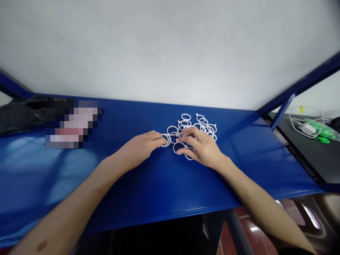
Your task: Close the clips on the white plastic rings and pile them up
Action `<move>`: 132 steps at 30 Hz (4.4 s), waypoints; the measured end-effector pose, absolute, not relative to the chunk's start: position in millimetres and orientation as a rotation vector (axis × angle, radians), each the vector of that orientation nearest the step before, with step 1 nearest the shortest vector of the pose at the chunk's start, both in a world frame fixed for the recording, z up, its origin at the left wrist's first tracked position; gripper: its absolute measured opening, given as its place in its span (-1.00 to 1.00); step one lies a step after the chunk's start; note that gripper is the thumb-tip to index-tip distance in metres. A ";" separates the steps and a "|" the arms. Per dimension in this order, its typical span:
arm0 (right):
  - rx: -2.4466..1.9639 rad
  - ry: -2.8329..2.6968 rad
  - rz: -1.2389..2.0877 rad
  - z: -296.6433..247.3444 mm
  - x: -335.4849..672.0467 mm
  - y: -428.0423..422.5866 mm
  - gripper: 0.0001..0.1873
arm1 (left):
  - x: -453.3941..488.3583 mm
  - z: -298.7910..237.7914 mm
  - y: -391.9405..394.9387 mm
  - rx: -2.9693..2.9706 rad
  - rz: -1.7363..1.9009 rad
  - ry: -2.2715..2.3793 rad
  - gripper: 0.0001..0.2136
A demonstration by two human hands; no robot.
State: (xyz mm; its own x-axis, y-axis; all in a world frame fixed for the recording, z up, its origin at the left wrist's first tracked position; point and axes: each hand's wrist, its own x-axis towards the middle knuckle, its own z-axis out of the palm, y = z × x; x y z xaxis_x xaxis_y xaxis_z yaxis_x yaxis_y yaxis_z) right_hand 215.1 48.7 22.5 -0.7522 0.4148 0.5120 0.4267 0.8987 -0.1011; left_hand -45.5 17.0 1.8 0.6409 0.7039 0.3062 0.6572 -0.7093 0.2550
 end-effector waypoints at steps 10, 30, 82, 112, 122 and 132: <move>-0.706 -2.640 0.079 12.5 217.0 59.4 -0.73 | -50.9 10.2 13.8 2.737 0.229 1.499 -0.83; -0.590 -2.705 0.118 24.5 214.9 47.8 -0.82 | -44.9 17.0 13.4 2.828 0.246 1.609 -0.86; -0.476 -2.797 -0.113 1.6 190.3 31.4 -0.65 | -27.9 14.7 -0.2 2.904 0.492 1.169 -0.88; -0.443 -2.730 -0.089 18.8 199.9 30.8 -0.67 | -20.8 16.5 -6.5 2.941 0.530 1.101 -0.76; -0.438 -2.707 -0.123 16.6 197.1 28.2 -0.61 | -18.2 10.1 -5.5 2.926 0.517 1.092 -0.76; -0.551 -2.674 -0.420 18.5 190.9 18.1 -0.67 | -5.0 9.4 -12.4 3.113 0.664 1.334 -0.75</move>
State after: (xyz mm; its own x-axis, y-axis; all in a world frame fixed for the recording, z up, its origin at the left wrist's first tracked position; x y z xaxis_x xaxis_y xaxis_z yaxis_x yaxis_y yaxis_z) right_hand 190.9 18.1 18.5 -0.8524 0.3159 0.4167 0.4284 0.8788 0.2102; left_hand -5.0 -12.4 9.4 0.6360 0.6223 0.4564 0.7394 -0.6606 -0.1297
